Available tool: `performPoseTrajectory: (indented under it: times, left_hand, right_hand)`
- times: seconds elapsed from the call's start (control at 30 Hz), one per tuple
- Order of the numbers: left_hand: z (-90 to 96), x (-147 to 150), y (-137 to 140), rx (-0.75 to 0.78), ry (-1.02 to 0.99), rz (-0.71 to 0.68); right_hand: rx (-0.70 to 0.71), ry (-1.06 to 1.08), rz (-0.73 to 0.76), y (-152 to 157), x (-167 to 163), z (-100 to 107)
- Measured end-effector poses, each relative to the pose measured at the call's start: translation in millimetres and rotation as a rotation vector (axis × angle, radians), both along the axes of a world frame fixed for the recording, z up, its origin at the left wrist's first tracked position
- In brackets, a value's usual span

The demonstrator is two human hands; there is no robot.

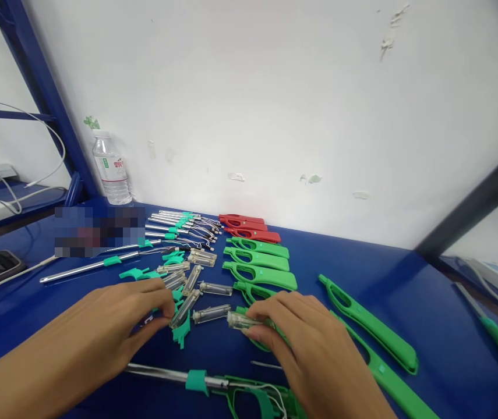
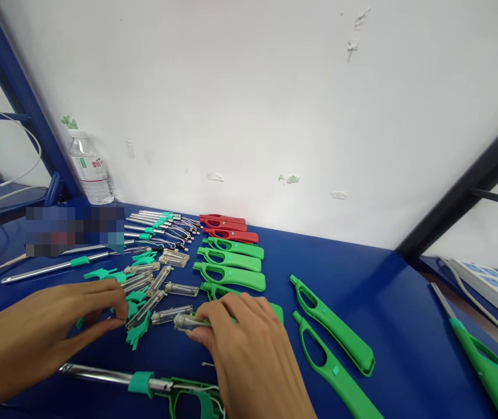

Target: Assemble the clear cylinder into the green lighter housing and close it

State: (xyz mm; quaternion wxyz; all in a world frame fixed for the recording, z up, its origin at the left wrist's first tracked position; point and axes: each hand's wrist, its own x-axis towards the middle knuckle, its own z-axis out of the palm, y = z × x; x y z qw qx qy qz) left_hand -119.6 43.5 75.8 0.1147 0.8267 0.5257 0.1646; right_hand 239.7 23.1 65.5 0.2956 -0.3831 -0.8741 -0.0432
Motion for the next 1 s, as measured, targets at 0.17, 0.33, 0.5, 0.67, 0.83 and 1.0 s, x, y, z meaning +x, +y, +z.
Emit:
performPoseTrajectory:
  times: [0.17,0.33,0.5,0.67,0.83,1.0]
  left_hand:
    - [9.2,29.5,-8.4,0.084,-0.184,-0.003]
    - [7.1,58.1,-14.0,0.120,-0.350,-0.027]
    - [3.3,70.8,-13.8,0.043,-0.446,-0.027]
    - [1.4,79.1,-18.7,-0.111,-0.603,0.015]
    - [4.4,86.4,-24.1,-0.229,-0.694,0.040]
    - [4.2,85.9,-23.9,-0.221,-0.742,0.058]
  right_hand:
    - [-0.008,0.002,-0.043,4.2,-1.1,-3.7]
    - [-0.087,0.004,0.021,6.1,-4.6,-1.3]
    - [-0.034,0.119,0.017,6.2,-9.0,3.8]
    - [-0.005,0.136,0.006,6.6,-11.5,9.7]
    - [-0.016,0.132,0.010,5.7,-12.3,9.3]
    - [0.000,0.134,-0.006,4.8,-10.4,6.7]
